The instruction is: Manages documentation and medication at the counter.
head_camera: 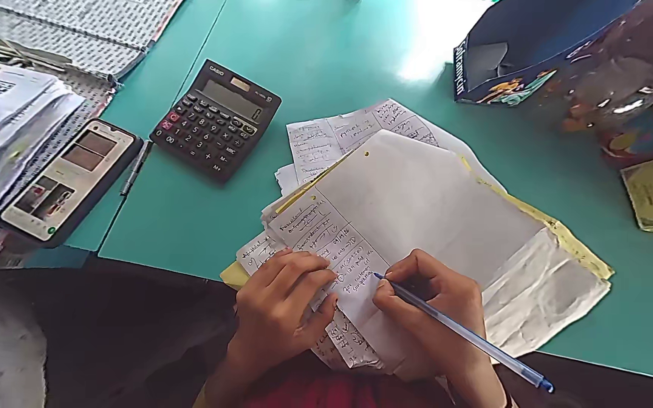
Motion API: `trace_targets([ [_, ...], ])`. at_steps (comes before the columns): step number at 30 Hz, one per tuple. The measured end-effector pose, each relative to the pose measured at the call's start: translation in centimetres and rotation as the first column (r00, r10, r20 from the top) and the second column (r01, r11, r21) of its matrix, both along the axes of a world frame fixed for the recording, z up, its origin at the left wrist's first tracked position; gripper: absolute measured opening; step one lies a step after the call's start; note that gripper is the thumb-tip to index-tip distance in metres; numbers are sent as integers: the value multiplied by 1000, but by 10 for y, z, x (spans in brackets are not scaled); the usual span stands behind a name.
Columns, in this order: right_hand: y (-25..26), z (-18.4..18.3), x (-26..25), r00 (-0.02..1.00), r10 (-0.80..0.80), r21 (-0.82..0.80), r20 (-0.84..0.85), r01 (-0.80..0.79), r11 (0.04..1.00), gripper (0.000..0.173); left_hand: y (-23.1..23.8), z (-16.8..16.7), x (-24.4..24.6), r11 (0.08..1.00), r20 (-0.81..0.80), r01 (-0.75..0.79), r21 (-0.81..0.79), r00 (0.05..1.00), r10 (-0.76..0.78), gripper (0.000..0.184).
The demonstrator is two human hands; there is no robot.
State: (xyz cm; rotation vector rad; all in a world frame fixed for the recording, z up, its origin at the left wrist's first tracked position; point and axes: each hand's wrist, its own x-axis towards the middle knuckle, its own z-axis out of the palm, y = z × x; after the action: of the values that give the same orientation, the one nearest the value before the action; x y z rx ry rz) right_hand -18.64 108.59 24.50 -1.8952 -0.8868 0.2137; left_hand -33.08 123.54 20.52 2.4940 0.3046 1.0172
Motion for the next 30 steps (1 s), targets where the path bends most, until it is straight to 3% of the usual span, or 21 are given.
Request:
trace_targets([
  [7,-9,-1,-14,960,278,88,-18,-276,957,10,0,1,1,1000,19,0,0,1000,0,29],
  [12,-8,-2,-16,947,322,48,2,-321,946,10,-1,1,2,1000,12,-4,-7,1000,4,31],
  [17,-7,1,-15,957,290,14,27,-290,957,10,-1,4,1,1000,-3,-8,-18,1000,8,30],
  [24,-5,11,18,997,-9,-88,79,16,996,8,-2,4,2,1000,1,-10,-27,1000,10,27],
  [30,-5,11,21,1000,-11,-47,13,12,999,5,-1,3,2,1000,8,-3,-20,1000,3,27],
])
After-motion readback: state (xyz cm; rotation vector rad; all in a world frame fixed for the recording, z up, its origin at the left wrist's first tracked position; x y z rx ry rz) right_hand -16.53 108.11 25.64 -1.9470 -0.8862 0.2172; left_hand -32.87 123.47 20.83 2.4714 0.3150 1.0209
